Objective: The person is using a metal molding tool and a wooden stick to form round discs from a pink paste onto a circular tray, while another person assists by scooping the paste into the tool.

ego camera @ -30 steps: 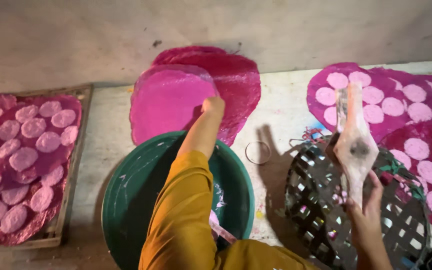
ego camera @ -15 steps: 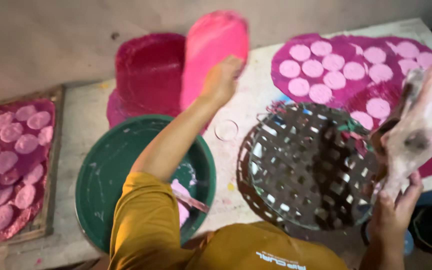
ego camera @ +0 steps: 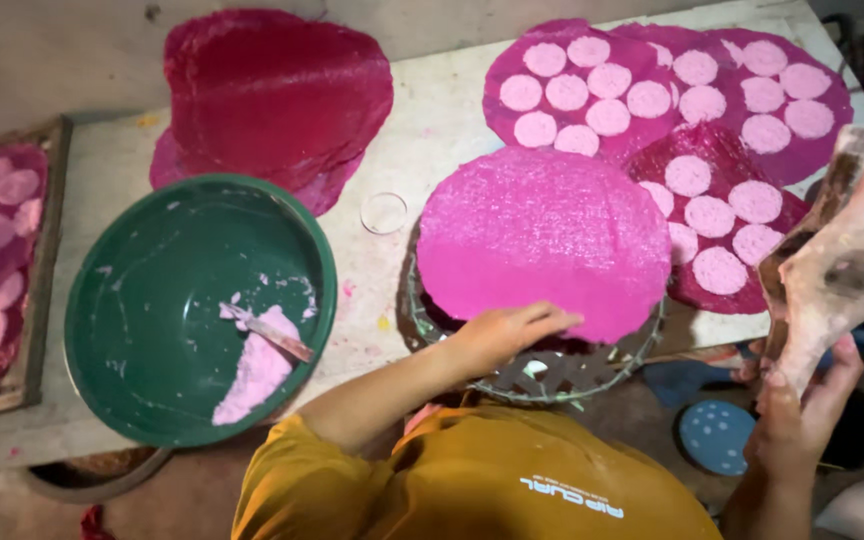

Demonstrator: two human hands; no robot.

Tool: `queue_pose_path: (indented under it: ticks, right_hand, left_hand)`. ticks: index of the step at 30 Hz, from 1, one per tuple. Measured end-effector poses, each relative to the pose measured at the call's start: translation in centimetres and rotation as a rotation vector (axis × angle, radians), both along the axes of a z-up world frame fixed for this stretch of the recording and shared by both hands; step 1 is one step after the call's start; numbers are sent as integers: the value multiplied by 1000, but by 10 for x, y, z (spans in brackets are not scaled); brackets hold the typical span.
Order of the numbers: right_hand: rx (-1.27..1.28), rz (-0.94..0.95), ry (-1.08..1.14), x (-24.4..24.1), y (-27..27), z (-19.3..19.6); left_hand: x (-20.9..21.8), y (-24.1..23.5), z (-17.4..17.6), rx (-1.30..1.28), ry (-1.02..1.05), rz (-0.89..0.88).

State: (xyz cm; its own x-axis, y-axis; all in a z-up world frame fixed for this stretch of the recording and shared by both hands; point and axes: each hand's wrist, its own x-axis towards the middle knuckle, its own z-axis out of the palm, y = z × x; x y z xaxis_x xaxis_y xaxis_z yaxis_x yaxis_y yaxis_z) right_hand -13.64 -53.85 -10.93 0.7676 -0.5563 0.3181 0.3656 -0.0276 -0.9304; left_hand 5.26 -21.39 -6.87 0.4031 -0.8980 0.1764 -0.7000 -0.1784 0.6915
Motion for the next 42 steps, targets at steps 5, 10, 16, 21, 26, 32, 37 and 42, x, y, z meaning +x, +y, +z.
queue_pose_path:
  ticks: [5,10,16,21,26,32,37,42]
  right_hand:
    - [65,66,-30,-3,-22,3]
    - [471,335,-140,-3,-26,10]
    - [450,533,-149,-15,-38,-6]
    - [510,375,-135,-33,-30,-9]
    - [380,243,3,-25,-7,17]
    - [405,490,84,16,18,37]
    - [303,766,255,64,14,25]
    - [172,1151,691,132,18,13]
  left_hand:
    - [-33,6,-19,123,-27,22]
    - [-12,37,-34,-73,-27,327]
    - [160,108,-127,-99,-330,1067]
    - [192,137,-180,305,-440,1218]
    - [139,134,-122,-68,-421,1169]
    - [24,99,-66,-163,-262,909]
    - [-13,85,-47,-5,-249,659]
    - [42,70,-21,-979,1037,437]
